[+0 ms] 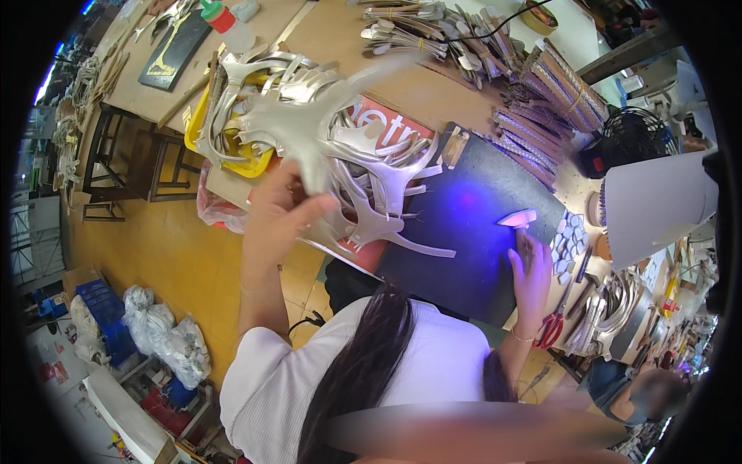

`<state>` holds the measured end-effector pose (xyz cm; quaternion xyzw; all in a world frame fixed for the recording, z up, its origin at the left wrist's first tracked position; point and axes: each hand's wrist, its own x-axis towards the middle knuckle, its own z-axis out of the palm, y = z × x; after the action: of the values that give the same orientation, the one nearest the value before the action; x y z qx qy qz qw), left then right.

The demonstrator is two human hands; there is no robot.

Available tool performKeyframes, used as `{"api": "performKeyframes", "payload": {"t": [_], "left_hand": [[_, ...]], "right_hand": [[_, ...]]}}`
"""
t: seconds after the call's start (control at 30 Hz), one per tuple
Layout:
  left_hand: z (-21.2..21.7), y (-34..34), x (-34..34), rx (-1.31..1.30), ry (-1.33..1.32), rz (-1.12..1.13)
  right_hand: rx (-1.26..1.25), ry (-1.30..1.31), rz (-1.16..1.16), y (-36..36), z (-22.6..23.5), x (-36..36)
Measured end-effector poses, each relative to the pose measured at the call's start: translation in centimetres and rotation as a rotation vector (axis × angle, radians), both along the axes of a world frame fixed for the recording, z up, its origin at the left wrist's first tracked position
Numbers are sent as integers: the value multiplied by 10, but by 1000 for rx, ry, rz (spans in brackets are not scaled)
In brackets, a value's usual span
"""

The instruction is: The person repeatedly picks up small silver decorative pieces, places them on a black work surface, and uses a hammer to tap them flat. They then use scissors to trim attached ribbons or straps. The person stacks the finished pieces and continues the cycle with new items.

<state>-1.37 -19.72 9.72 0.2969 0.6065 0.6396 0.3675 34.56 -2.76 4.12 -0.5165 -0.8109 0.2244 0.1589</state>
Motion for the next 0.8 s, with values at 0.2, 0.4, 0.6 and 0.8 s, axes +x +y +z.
{"api": "performKeyframes", "payload": {"t": [0.2,0.4,0.6,0.8], "left_hand": [[0,-3,1,112,-307,302],[-32,-29,13,-49,-24,330],[-54,-47,1,85,-90,379],[-60,-31,10,91,-146,184]], "right_hand": [[-11,161,339,9,15,-96],[222,281,692,-1,-4,-230],[122,247,657,6,16,-253],[47,486,276,22,59,-222]]}}
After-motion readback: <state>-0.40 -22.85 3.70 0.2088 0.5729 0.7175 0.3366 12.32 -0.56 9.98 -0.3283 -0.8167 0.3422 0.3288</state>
